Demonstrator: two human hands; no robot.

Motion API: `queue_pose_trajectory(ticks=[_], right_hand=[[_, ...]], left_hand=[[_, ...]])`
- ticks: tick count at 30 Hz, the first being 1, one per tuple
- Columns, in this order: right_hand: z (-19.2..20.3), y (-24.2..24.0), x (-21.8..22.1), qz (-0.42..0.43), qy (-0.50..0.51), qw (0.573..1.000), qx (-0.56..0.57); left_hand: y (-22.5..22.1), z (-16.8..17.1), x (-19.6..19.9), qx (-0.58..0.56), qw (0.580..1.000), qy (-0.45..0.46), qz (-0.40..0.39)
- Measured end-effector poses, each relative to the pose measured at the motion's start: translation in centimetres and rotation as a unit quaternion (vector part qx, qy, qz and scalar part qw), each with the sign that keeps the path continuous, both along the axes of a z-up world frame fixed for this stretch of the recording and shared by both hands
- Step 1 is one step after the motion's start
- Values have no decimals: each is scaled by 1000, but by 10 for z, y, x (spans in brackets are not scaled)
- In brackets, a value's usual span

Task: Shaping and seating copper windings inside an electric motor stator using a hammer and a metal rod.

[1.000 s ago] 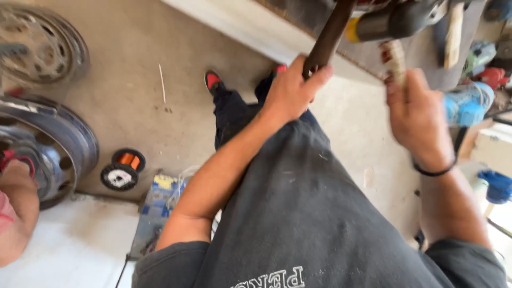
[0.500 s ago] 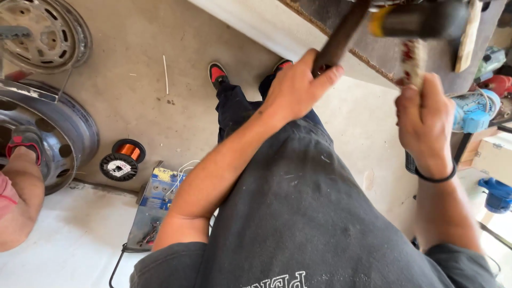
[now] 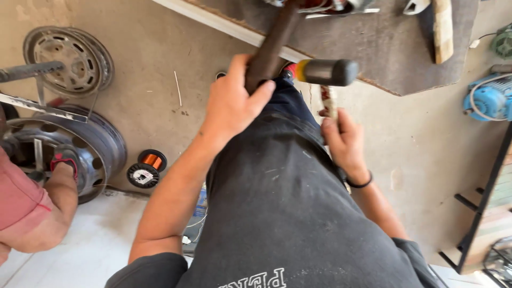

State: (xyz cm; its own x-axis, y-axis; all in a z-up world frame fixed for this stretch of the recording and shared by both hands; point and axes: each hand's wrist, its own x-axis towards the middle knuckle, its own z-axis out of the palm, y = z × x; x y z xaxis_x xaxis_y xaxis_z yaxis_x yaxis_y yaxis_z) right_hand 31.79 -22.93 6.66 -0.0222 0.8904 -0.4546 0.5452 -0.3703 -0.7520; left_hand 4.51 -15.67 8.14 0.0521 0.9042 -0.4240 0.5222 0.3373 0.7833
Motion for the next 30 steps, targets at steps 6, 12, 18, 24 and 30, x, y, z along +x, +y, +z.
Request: queue_pose_trajectory(ticks=[6, 12, 18, 24, 30], right_hand=[[-13, 19, -5, 61, 16, 998, 26], [-22, 26, -3, 98, 33, 994, 39], [-27, 12, 25, 0, 32, 986, 166], [-54, 37, 8, -150, 290, 776, 540], [-30, 43, -12, 49, 35, 981, 187]], left_hand=[[11, 21, 4, 2, 999, 52, 5], [14, 29, 16, -10, 993, 119, -21], [16, 36, 17, -20, 995, 99, -14], [14, 34, 16, -22, 997, 68, 7], [8, 25, 13, -34, 997, 52, 47]])
